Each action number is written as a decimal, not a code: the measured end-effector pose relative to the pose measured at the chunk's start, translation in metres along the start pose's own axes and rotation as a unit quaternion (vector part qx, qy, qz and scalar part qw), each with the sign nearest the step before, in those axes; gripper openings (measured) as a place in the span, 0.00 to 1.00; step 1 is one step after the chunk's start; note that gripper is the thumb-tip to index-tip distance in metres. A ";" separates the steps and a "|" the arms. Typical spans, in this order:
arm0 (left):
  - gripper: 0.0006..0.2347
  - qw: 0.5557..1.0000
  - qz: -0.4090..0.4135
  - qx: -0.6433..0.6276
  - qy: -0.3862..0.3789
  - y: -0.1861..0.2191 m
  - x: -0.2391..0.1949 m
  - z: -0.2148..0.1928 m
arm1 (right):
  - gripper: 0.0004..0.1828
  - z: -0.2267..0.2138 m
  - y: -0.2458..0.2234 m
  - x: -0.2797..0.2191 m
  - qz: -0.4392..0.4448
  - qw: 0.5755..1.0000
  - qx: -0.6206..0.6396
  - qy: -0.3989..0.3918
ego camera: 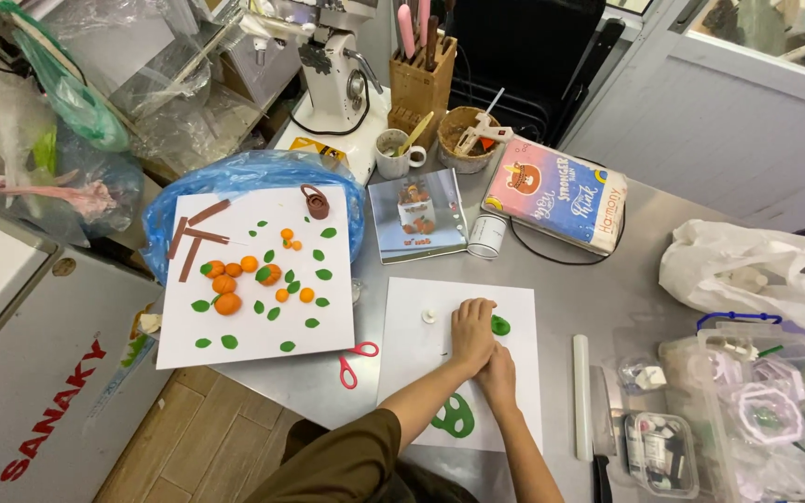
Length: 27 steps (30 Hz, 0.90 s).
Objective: Decorating a cake topper with green and orange clay or fondant shapes on a stainless steel workbench.
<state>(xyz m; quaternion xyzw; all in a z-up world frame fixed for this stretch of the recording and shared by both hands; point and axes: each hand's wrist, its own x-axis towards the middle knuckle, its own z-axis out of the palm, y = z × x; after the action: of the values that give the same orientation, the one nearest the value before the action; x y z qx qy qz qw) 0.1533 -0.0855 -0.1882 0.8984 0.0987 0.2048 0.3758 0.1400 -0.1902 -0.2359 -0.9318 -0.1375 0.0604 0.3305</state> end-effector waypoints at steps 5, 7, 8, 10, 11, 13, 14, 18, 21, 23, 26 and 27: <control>0.18 0.999 -0.004 0.044 -0.001 -0.007 -0.003 0.006 | 0.16 0.008 0.012 0.001 -0.045 0.999 0.005 0.024; 0.19 0.999 -0.012 0.052 -0.005 -0.010 -0.005 0.008 | 0.13 0.012 0.017 0.000 -0.047 0.999 0.006 0.020; 0.20 0.998 -0.017 0.061 0.003 -0.013 -0.007 0.008 | 0.10 0.013 0.016 -0.001 -0.055 0.998 0.011 0.025; 0.20 0.997 -0.019 0.070 0.013 -0.014 -0.003 0.013 | 0.08 0.010 0.014 0.002 -0.064 0.997 0.016 0.031; 0.21 0.996 -0.020 0.081 0.017 -0.014 -0.004 0.015 | 0.07 0.009 0.012 0.000 -0.060 0.997 0.021 0.035; 0.22 0.995 -0.022 0.094 0.021 -0.014 -0.003 0.017 | 0.07 0.009 0.012 -0.001 -0.055 0.997 0.028 0.038; 0.22 0.995 -0.024 0.098 0.007 -0.013 -0.002 0.017 | 0.06 0.011 0.013 -0.001 -0.050 0.998 0.027 0.039; 0.24 0.993 -0.039 0.108 -0.038 -0.012 0.001 0.017 | 0.05 0.015 0.016 0.001 -0.036 0.998 0.024 0.034; 0.27 0.991 -0.055 0.111 -0.052 -0.010 0.006 0.011 | 0.06 0.014 0.011 0.001 -0.038 0.998 0.029 0.036; 0.27 0.990 -0.058 0.118 -0.045 -0.016 0.002 0.022 | 0.06 0.011 0.012 0.002 -0.040 0.998 0.028 0.037; 0.29 0.989 -0.056 0.134 -0.034 -0.022 -0.001 0.027 | 0.06 0.015 0.015 0.001 -0.044 0.997 0.035 0.044; 0.29 0.988 -0.053 0.141 -0.028 -0.023 -0.001 0.028 | 0.06 0.017 0.017 0.002 -0.047 0.997 0.041 0.049</control>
<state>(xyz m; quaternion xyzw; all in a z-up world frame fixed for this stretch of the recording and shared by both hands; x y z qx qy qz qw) 0.1641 -0.0875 -0.2222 0.9413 0.1632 0.1438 0.2580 0.1422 -0.1920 -0.2595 -0.9119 -0.1623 0.0048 0.3769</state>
